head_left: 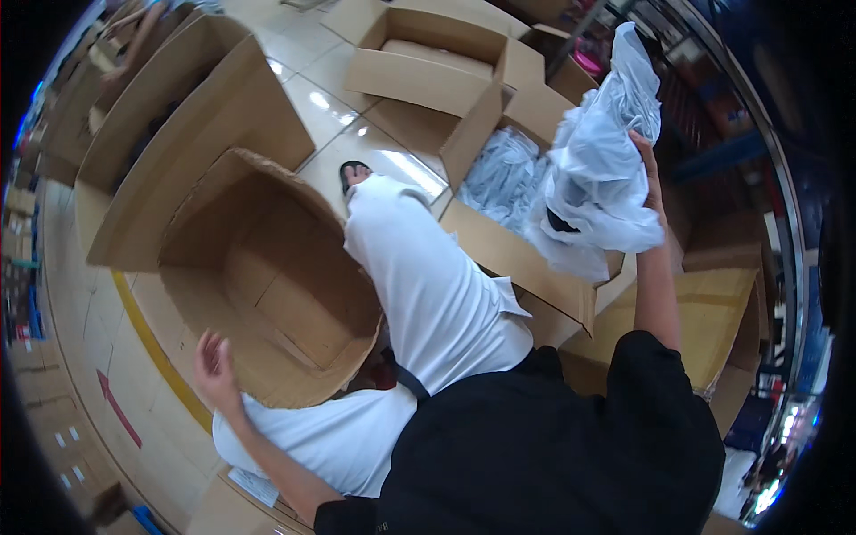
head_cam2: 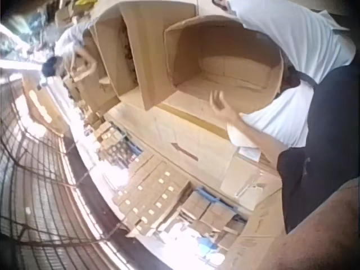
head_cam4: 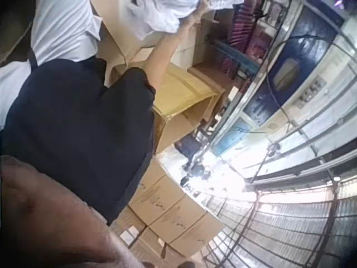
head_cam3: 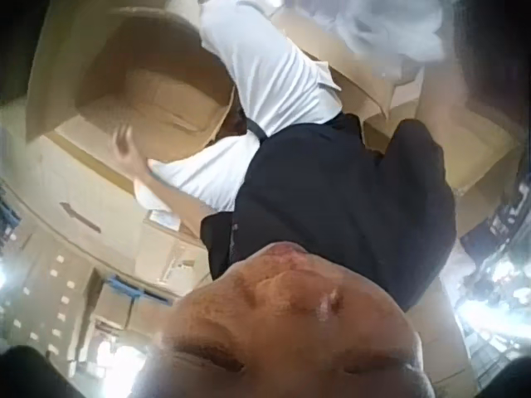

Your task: The person sits on the floor and unpacks footwear from a large cardboard box. They remove items wrapped in white plastic bags one by one, unwrap them to reveal black sandals, and place the sandals into a separate box on their lap.

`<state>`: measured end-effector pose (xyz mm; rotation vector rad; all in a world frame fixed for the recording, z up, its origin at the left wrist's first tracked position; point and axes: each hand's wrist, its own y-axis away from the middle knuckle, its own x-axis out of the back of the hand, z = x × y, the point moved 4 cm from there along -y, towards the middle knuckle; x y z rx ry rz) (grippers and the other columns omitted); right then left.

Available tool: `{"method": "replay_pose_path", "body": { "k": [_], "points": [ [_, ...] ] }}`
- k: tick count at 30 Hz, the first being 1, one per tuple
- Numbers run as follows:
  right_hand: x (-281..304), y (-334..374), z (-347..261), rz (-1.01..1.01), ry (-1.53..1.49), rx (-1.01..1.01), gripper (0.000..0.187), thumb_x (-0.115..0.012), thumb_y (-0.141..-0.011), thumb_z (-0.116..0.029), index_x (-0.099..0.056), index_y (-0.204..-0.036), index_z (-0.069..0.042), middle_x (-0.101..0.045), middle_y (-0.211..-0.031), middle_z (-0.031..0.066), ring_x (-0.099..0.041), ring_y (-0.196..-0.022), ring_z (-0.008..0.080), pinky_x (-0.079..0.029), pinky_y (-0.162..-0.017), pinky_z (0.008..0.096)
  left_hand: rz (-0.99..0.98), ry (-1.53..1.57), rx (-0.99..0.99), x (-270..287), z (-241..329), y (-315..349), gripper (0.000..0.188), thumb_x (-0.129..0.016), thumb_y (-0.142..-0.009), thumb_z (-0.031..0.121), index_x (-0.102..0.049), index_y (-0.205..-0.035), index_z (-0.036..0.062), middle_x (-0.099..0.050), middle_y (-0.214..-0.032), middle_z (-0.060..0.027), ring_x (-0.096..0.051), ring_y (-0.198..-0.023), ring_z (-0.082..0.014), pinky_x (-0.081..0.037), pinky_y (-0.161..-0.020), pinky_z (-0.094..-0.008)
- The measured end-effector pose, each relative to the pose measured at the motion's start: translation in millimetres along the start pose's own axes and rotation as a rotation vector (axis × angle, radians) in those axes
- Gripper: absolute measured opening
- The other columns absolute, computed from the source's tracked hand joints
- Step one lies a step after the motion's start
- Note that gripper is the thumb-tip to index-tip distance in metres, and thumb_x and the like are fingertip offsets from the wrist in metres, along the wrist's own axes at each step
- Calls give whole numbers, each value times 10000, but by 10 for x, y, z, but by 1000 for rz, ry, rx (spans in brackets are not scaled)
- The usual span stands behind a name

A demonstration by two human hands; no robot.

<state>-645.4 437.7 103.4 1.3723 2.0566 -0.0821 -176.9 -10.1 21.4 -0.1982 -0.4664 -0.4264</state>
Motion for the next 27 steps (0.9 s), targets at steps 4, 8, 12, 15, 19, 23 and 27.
{"method": "replay_pose_path", "body": {
  "k": [4,8,12,15,19,23,27],
  "points": [
    [-1227,376,474,-279,-91,-165,480,-667,-737,-388,-564,-1063,-50,-611,-957,72,-590,-834,169,-481,-764,306,-291,394,63,-856,685,105,528,-632,-824,161,-397,-1284,54,-599,-1098,-135,-565,-993,-175,-438,-873,-287],
    [-1974,534,1449,-378,-25,-382,530,-656,-734,-414,-542,-1098,-45,-603,-988,83,-586,-869,180,-476,-779,309,-436,747,203,-898,752,325,766,-624,-822,404,-208,-1380,83,-568,-1130,-176,-586,-936,-196,-474,-813,-313],
    [-2319,747,2069,-374,180,-475,580,-645,-731,-439,-521,-1133,-39,-595,-1020,93,-583,-903,191,-471,-795,311,-543,827,418,-1055,767,486,899,-525,-794,590,-62,-1434,160,-352,-1363,-154,-452,-1157,-277,-392,-938,-401],
    [-2535,932,2418,-421,363,-551,618,-637,-728,-458,-506,-1159,-35,-589,-1043,101,-580,-928,199,-467,-806,313,-481,824,387,-945,679,523,941,-518,-795,581,-12,-1436,113,-189,-1445,-144,-285,-1294,-293,-291,-1027,-409],
    [-2675,1067,2900,-645,629,-693,733,-594,-736,-523,-431,-1246,-23,-552,-1121,132,-555,-1004,237,-453,-850,337,-508,956,439,-1176,-345,610,938,-494,-800,590,-39,-1425,59,-176,-1453,-129,-292,-1287,-285,-294,-1031,-366],
    [-2484,944,3068,-771,795,-912,669,-534,-827,-506,-414,-1281,-29,-554,-1168,104,-544,-1057,185,-426,-904,310,-593,1341,523,-1257,-399,764,896,-484,-815,577,-74,-1417,55,-208,-1437,-127,-315,-1271,-276,-306,-1025,-361],
    [-2356,837,2726,-693,1204,-851,782,-572,-799,-549,-354,-1328,-15,-433,-1317,130,-462,-1176,263,-359,-993,396,-643,1495,524,-1390,-336,772,855,-473,-829,564,-110,-1408,50,-241,-1420,-125,-339,-1254,-266,-318,-1020,-355]
  ]
}}
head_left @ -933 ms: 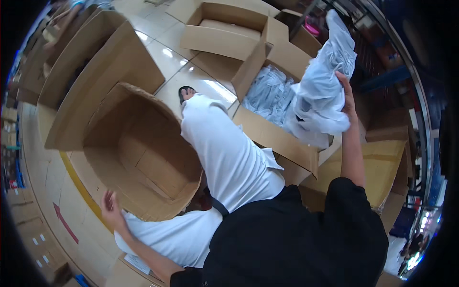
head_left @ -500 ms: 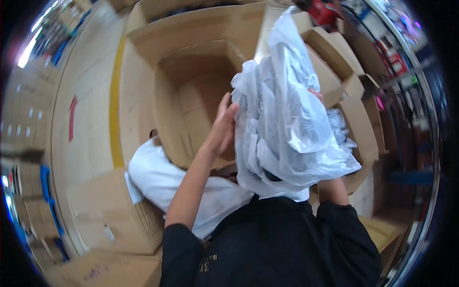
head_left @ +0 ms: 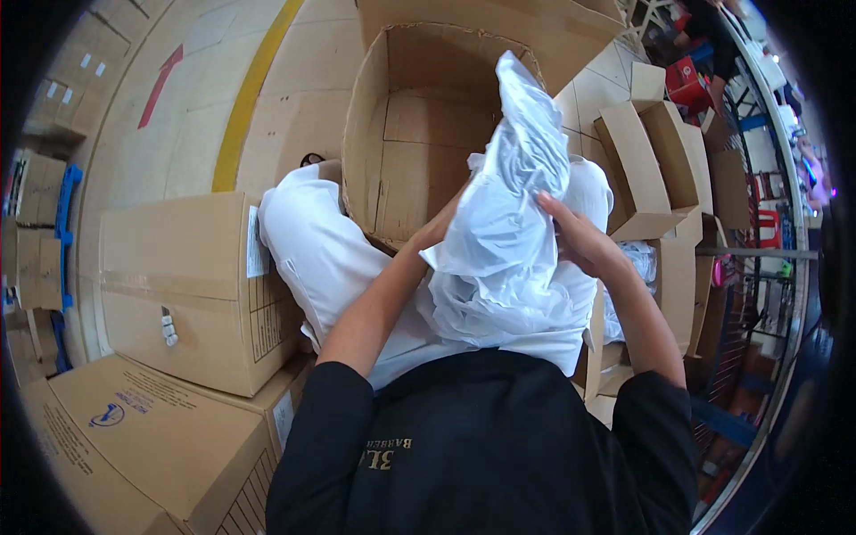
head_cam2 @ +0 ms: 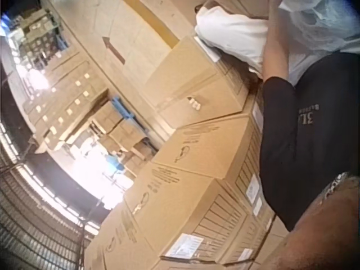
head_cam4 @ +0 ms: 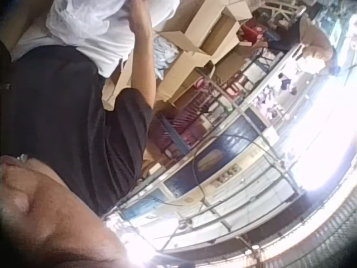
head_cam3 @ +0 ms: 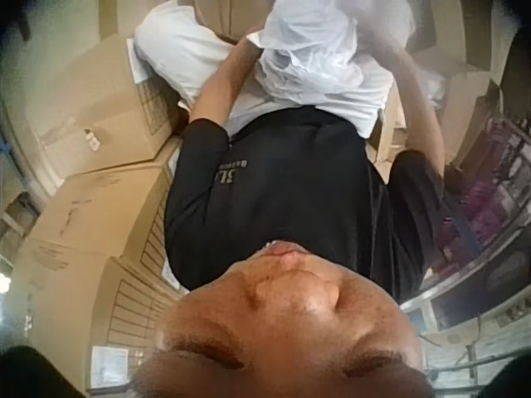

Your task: The person sits on the floor and unpacks footwear from a large cardboard box. They remove items wrapped in white plastic bags one by one, unwrap them to reveal black sandals, and place the sandals into a separate box on their lap.

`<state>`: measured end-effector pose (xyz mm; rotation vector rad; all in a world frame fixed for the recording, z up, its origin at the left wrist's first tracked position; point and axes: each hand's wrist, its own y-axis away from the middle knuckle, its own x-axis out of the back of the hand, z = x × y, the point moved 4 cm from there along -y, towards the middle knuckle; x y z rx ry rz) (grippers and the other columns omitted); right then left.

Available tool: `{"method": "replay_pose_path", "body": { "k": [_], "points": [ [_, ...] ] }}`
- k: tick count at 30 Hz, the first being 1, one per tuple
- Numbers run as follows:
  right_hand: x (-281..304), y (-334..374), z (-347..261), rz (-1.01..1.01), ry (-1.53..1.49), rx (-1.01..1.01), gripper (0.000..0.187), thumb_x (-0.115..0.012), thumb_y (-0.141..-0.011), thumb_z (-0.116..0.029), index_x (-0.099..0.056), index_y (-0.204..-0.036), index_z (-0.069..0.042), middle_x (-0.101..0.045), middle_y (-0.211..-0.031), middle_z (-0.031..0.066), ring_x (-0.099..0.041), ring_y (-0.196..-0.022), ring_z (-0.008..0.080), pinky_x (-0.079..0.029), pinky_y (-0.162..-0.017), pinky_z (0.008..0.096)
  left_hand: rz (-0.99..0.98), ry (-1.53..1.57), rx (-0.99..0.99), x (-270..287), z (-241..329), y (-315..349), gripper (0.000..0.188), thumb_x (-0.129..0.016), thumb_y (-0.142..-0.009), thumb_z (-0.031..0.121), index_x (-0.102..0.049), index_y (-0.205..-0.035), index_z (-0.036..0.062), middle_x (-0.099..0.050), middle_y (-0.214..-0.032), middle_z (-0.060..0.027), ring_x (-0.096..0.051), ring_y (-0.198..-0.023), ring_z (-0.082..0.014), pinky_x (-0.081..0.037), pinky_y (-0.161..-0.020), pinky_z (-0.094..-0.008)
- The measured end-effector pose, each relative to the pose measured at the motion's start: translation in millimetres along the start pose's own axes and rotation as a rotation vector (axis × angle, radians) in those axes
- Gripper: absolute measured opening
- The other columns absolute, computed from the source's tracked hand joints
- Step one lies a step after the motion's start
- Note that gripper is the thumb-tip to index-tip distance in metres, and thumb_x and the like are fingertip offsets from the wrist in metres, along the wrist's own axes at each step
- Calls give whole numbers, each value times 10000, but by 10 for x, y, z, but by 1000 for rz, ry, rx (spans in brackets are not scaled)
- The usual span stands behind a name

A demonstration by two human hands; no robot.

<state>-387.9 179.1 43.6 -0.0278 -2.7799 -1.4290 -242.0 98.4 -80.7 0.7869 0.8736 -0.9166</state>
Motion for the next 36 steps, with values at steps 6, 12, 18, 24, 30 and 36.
{"method": "replay_pose_path", "body": {
  "k": [6,12,18,24,30,36],
  "points": [
    [-404,771,-700,400,789,1151,867,-799,-579,-460,-452,-1295,-116,-318,-1400,156,-339,-1252,391,-328,-995,473,-68,25,-47,-143,24,-164,796,-457,-851,544,-163,-1396,44,-290,-1395,-122,-375,-1230,-252,-337,-1011,-347],
    [-908,391,-714,125,1142,1251,339,-779,-611,-139,-698,-937,-187,-522,-1264,84,-412,-1236,327,-360,-998,444,-83,30,-69,-174,46,-178,741,-441,-872,524,-216,-1384,37,-338,-1370,-119,-410,-1205,-238,-356,-1003,-339],
    [-661,443,-975,319,607,1345,240,-634,-736,40,-698,-935,-76,-669,-985,91,-644,-937,226,-501,-831,300,-66,-12,-85,-90,40,-182,690,-425,-894,504,-270,-1371,31,-387,-1345,-116,-446,-1180,-223,-374,-994,-331],
    [-136,656,-1610,1014,486,1271,197,-637,-841,-131,-674,-1010,-35,-679,-870,43,-579,-741,52,-461,-652,187,-73,-2,-171,-66,39,-178,560,-382,-933,454,-392,-1311,41,-508,-1223,-92,-521,-1087,-191,-416,-962,-308],
    [1067,620,-2098,719,-365,1397,296,-650,-843,-220,-634,-1026,12,-649,-837,36,-593,-706,96,-468,-649,210,-29,273,-79,-198,-28,-51,507,-456,-910,416,-455,-1244,34,-548,-1157,-105,-555,-1024,-209,-442,-924,-327],
    [1087,689,-2201,1156,851,1415,298,-627,-847,-225,-623,-1071,-30,-636,-1004,87,-597,-892,171,-459,-799,281,-70,364,17,56,-41,36,514,-502,-878,422,-492,-1199,21,-576,-1104,-124,-573,-986,-228,-455,-901,-336]
  ]
}}
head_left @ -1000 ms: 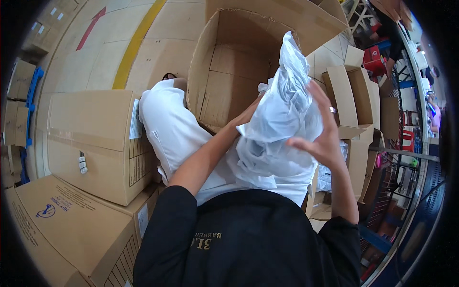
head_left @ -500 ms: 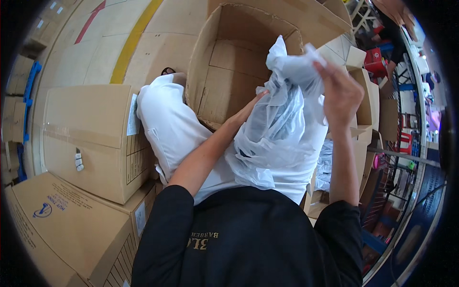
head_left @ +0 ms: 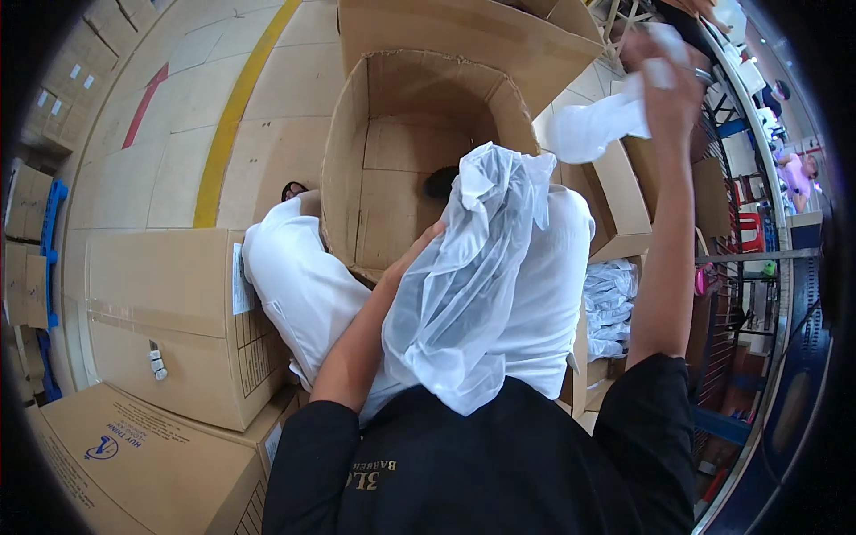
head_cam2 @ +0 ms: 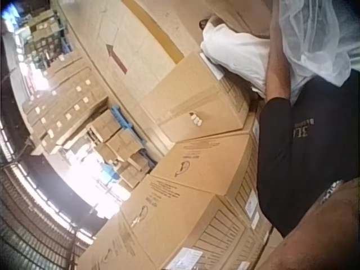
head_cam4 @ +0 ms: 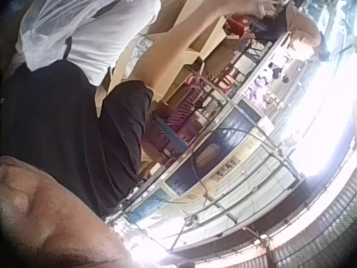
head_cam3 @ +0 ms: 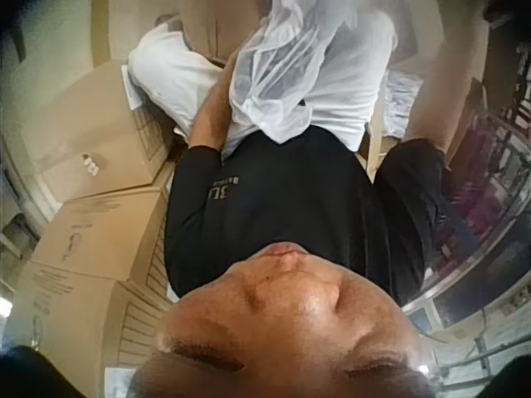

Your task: The person sits on the floor and unpacks footwear from a large cardboard box. They remove items wrapped in white plastic bags one by one, unwrap them to reveal black sandals, and place the sandals into a separate box on their lap.

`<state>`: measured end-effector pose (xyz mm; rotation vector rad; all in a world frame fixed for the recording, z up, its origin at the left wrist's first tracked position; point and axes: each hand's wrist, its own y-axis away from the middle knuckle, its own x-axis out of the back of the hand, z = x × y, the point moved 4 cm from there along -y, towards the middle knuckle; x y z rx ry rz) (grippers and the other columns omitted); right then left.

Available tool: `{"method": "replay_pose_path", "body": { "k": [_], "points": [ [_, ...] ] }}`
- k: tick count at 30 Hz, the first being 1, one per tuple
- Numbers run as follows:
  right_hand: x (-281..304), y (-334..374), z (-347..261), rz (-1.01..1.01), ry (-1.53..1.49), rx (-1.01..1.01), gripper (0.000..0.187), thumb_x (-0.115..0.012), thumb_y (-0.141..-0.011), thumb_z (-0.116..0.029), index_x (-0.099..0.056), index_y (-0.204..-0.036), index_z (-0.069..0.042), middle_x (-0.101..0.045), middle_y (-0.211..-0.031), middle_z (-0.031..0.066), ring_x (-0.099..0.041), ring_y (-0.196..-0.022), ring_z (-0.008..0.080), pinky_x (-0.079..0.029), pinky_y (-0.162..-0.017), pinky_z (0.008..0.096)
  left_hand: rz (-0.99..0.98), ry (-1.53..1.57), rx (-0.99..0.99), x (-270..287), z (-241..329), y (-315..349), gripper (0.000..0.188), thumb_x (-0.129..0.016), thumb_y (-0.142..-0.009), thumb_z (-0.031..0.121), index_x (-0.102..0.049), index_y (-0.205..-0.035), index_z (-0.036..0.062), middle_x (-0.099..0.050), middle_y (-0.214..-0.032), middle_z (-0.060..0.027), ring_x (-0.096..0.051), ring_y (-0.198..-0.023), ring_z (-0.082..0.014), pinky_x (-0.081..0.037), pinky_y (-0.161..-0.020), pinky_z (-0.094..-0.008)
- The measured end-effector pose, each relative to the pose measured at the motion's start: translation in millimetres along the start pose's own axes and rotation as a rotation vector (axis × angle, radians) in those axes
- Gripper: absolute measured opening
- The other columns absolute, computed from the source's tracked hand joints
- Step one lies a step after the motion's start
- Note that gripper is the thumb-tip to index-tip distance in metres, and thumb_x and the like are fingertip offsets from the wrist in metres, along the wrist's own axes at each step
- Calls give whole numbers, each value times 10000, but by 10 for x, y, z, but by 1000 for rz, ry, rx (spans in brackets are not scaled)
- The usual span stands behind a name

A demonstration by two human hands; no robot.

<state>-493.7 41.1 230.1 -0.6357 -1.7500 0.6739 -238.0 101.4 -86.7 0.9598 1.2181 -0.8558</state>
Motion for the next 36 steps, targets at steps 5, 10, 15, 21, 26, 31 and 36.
{"method": "replay_pose_path", "body": {
  "k": [5,10,15,21,26,31,36],
  "points": [
    [-974,791,-745,-751,-306,-8,281,-672,-803,-274,-689,-967,-46,-670,-931,109,-608,-890,175,-456,-818,282,26,-8,23,30,19,54,523,-521,-859,429,-506,-1177,14,-586,-1077,-134,-580,-966,-240,-462,-888,-343],
    [-1234,926,-710,-925,-574,-334,185,-674,-786,-248,-715,-866,-87,-691,-858,75,-644,-816,179,-486,-760,273,38,-39,56,12,24,0,532,-540,-841,436,-521,-1155,8,-596,-1050,-145,-588,-946,-253,-468,-876,-349],
    [-1090,641,-626,-575,-388,-245,128,-635,-805,-171,-710,-853,-80,-686,-813,65,-632,-723,140,-482,-674,280,55,-24,86,-5,-41,-8,541,-560,-822,443,-535,-1133,1,-605,-1023,-156,-595,-926,-265,-474,-864,-355],
    [-659,24,-500,-113,-170,47,99,-592,-848,-138,-640,-906,-74,-615,-786,50,-533,-714,92,-431,-672,253,86,28,152,43,-59,-136,552,-583,-800,451,-553,-1106,-7,-617,-991,-169,-604,-902,-279,-482,-849,-363],
    [-170,-315,-786,76,-752,46,83,-533,-865,-70,-554,-784,-69,-511,-753,-12,-458,-662,77,-376,-598,214,189,-27,125,24,-41,-231,542,-583,-802,443,-552,-1099,-9,-619,-985,-168,-615,-865,-288,-500,-813,-382],
    [170,-375,-1136,297,-138,156,113,-519,-898,-138,-544,-837,-46,-516,-771,0,-473,-676,79,-392,-612,226,161,-24,18,91,-11,-232,512,-566,-817,429,-533,-1095,1,-621,-952,-140,-630,-778,-250,-527,-732,-363],
    [3,-10,-1483,211,-238,231,130,-573,-866,-177,-575,-871,-47,-564,-761,38,-505,-666,107,-411,-621,248,189,52,48,166,27,-148,501,-541,-835,429,-537,-1082,-7,-625,-926,-132,-629,-775,-237,-528,-718,-351]
  ]
}}
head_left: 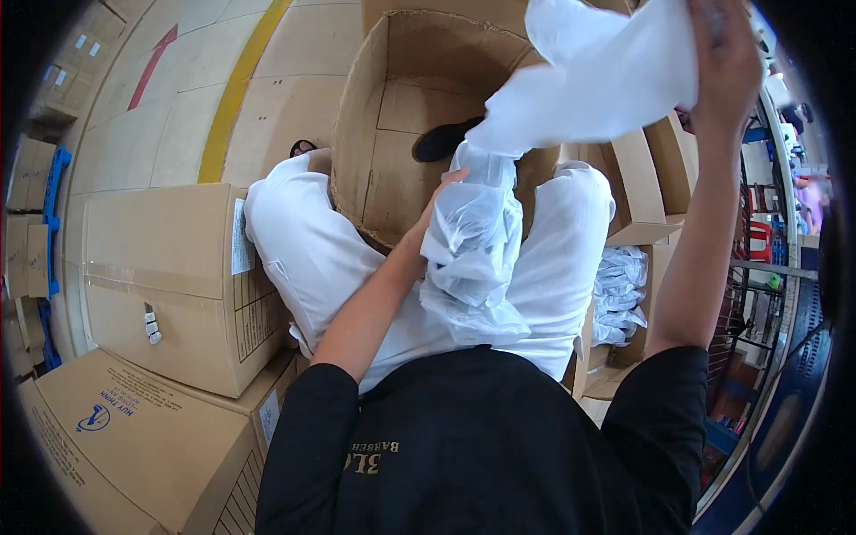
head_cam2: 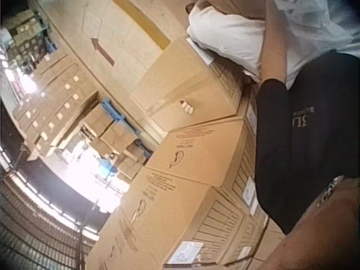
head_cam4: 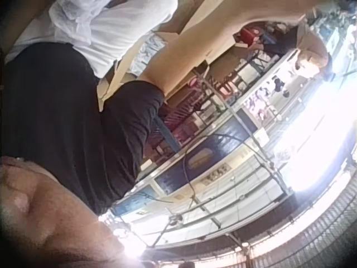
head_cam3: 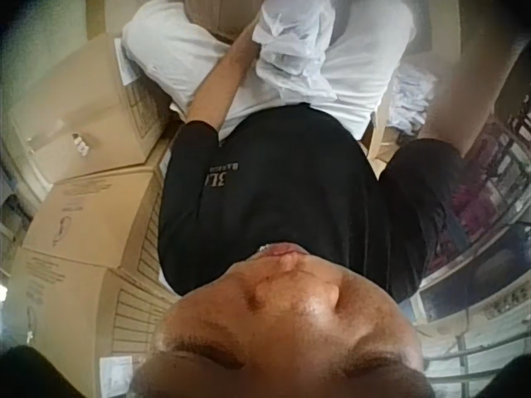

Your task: The person sits on the floor and unpacks footwear from a large cardboard box. They remove items wrapped in white plastic bags one by one, unwrap them to reveal black sandals, and place the sandals into a separate box on their lap.

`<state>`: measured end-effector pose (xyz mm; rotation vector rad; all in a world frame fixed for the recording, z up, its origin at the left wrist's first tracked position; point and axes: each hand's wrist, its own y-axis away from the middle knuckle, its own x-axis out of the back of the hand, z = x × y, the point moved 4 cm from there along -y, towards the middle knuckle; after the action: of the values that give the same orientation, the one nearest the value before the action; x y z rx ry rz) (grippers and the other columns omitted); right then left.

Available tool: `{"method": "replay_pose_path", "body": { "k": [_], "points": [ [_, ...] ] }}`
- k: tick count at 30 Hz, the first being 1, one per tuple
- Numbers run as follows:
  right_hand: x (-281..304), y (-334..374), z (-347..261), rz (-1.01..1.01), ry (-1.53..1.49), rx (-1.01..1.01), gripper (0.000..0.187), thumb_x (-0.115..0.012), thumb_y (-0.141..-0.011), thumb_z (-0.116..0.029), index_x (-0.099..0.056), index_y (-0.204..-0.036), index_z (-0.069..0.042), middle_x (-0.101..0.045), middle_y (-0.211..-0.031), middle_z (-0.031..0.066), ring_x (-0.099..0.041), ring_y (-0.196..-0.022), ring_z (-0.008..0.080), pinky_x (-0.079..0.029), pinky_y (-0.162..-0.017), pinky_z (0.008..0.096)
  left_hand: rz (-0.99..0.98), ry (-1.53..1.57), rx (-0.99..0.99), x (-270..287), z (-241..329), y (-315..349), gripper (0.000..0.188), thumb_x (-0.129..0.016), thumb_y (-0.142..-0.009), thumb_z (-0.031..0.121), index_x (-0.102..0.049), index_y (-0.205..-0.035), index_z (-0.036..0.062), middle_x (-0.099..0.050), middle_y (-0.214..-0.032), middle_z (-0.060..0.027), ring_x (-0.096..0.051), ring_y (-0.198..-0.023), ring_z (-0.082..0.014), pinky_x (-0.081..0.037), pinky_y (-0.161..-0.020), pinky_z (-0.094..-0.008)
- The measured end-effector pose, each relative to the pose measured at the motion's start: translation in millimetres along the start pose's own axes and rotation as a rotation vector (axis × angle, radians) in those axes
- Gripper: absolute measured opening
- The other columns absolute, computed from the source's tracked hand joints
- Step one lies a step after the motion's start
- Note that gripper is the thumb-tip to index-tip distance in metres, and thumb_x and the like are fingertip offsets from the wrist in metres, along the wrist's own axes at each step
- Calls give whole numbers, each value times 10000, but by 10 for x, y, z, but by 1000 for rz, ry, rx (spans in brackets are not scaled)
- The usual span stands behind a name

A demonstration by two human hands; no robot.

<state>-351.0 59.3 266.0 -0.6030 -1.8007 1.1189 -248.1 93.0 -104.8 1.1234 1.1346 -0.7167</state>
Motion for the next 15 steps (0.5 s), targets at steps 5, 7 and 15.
{"method": "replay_pose_path", "body": {
  "k": [5,7,15],
  "points": [
    [-386,1057,-387,-1054,-116,265,404,-720,-696,-263,-627,-1089,-244,-635,-725,49,-611,-611,220,-475,-550,337,-10,-223,-198,-113,42,-31,472,-477,-872,421,-526,-1096,8,-623,-939,-120,-620,-809,-241,-516,-748,-351],
    [-447,1389,-622,-1304,-142,293,373,-708,-696,-253,-637,-1061,-231,-643,-709,44,-628,-608,203,-477,-527,332,82,-358,-295,-256,58,77,452,-441,-892,417,-517,-1115,32,-619,-961,-112,-614,-825,-239,-505,-763,-351],
    [-525,1650,-579,-1110,-311,217,115,-636,-712,-121,-678,-818,-130,-625,-635,68,-622,-583,198,-480,-539,324,-114,-191,-65,35,84,-111,530,-406,-898,505,-510,-1146,48,-603,-1007,-105,-606,-862,-209,-505,-744,-349]
  ]
}}
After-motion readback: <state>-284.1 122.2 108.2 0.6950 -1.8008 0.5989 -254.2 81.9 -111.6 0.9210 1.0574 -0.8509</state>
